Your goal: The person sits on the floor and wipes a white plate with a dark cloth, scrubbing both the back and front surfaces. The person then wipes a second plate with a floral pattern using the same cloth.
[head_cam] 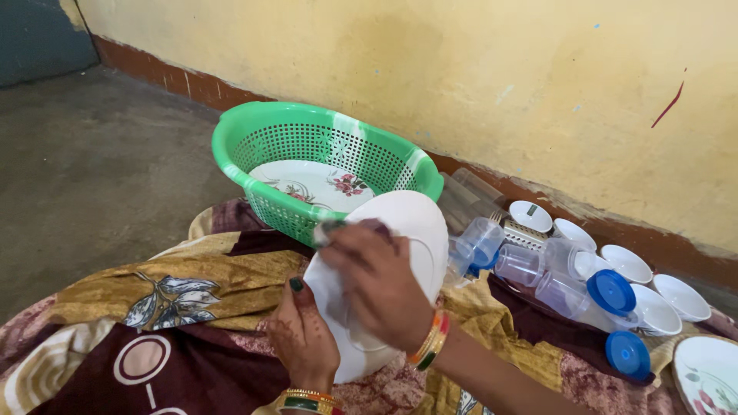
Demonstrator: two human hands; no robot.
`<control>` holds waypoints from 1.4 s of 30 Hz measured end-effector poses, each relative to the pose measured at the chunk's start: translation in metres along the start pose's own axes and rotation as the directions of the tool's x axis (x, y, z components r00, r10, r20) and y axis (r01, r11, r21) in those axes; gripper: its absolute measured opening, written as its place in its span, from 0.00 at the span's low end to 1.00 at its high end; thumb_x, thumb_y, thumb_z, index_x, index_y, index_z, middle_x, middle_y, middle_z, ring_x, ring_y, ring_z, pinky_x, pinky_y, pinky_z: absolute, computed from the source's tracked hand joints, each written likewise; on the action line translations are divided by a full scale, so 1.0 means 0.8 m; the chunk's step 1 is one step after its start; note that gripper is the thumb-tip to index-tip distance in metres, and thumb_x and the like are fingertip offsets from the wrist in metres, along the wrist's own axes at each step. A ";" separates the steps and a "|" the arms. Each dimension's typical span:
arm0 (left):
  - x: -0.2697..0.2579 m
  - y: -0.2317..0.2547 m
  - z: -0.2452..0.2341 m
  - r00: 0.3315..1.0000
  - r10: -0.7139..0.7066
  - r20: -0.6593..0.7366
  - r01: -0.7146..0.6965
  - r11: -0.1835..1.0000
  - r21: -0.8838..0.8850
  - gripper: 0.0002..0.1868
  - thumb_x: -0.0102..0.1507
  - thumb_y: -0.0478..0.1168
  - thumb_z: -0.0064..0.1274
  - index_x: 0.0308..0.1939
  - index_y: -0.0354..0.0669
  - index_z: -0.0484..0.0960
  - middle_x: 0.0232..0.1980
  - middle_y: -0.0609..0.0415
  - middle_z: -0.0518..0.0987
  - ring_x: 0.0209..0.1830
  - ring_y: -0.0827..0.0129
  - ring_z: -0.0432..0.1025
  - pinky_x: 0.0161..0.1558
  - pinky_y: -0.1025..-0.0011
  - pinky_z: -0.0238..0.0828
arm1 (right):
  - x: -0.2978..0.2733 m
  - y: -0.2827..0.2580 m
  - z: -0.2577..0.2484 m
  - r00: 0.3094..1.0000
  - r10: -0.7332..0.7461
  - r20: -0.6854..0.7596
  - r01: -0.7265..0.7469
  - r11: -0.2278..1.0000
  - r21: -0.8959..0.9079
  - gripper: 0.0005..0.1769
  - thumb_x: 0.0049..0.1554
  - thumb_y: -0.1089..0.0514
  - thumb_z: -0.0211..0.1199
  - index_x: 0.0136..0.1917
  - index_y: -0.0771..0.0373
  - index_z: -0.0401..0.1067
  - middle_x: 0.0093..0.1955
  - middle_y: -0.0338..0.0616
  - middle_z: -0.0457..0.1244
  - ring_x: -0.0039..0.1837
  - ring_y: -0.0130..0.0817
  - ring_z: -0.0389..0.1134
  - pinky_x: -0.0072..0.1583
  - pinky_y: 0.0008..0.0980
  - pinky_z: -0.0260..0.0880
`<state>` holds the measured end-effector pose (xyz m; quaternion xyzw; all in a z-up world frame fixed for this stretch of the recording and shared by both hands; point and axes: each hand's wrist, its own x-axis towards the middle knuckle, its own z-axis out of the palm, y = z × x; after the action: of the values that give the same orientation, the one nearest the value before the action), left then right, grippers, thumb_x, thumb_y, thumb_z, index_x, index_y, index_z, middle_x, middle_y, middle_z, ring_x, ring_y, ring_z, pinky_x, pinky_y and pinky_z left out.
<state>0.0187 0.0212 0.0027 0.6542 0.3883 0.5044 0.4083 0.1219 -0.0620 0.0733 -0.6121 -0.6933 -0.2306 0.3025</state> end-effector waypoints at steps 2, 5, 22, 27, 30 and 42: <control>-0.004 -0.001 -0.004 0.983 0.176 -0.050 -0.181 0.975 -0.132 0.40 0.74 0.65 0.24 0.43 0.31 0.78 0.21 0.54 0.69 0.21 0.64 0.68 0.25 0.64 0.59 | 0.007 -0.017 0.000 0.994 -0.106 0.022 0.109 0.982 -0.156 0.26 0.53 0.61 0.62 0.66 0.59 0.71 0.70 0.46 0.62 0.74 0.42 0.61 0.64 0.55 0.52; -0.003 -0.002 -0.001 0.997 0.074 -0.021 -0.075 0.995 -0.064 0.40 0.72 0.64 0.22 0.42 0.35 0.82 0.18 0.51 0.67 0.19 0.61 0.66 0.25 0.61 0.56 | 0.019 -0.017 -0.007 0.981 -0.191 0.028 0.192 0.952 -0.239 0.24 0.55 0.59 0.63 0.65 0.57 0.72 0.69 0.44 0.63 0.74 0.41 0.62 0.66 0.55 0.52; -0.016 -0.015 0.003 0.997 0.062 -0.040 -0.063 0.998 -0.002 0.33 0.71 0.64 0.32 0.33 0.39 0.78 0.18 0.55 0.71 0.18 0.64 0.70 0.23 0.64 0.62 | -0.011 0.099 -0.016 0.842 0.431 -0.325 -0.405 0.902 0.147 0.19 0.63 0.60 0.49 0.66 0.62 0.68 0.62 0.53 0.63 0.66 0.51 0.64 0.68 0.42 0.61; -0.019 -0.015 0.002 0.998 0.060 -0.013 -0.061 0.997 -0.048 0.33 0.69 0.64 0.35 0.31 0.38 0.77 0.20 0.52 0.73 0.20 0.61 0.72 0.25 0.62 0.65 | -0.028 0.110 -0.020 0.795 0.493 -0.353 -0.455 0.870 0.190 0.19 0.64 0.60 0.47 0.66 0.63 0.67 0.61 0.54 0.62 0.65 0.51 0.63 0.67 0.42 0.60; -0.022 -0.019 -0.002 1.000 0.002 0.017 0.000 0.991 -0.134 0.35 0.69 0.66 0.38 0.35 0.33 0.76 0.25 0.47 0.75 0.26 0.57 0.71 0.32 0.59 0.68 | -0.014 0.107 -0.034 0.851 0.445 -0.279 -0.453 0.891 0.038 0.19 0.62 0.61 0.48 0.65 0.61 0.68 0.58 0.53 0.61 0.65 0.50 0.61 0.65 0.47 0.54; -0.001 -0.009 -0.010 0.882 0.464 -0.083 -0.432 0.867 0.250 0.34 0.76 0.61 0.30 0.49 0.33 0.80 0.48 0.38 0.81 0.46 0.49 0.78 0.46 0.54 0.75 | 0.042 -0.008 -0.036 0.991 0.083 -0.109 -0.114 0.941 -0.318 0.24 0.53 0.61 0.58 0.64 0.62 0.69 0.55 0.45 0.62 0.62 0.43 0.61 0.61 0.50 0.50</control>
<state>0.0104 0.0243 -0.0030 0.7311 0.3079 0.5832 0.1751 0.1169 -0.0587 0.1175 -0.6758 -0.5996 -0.3542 0.2413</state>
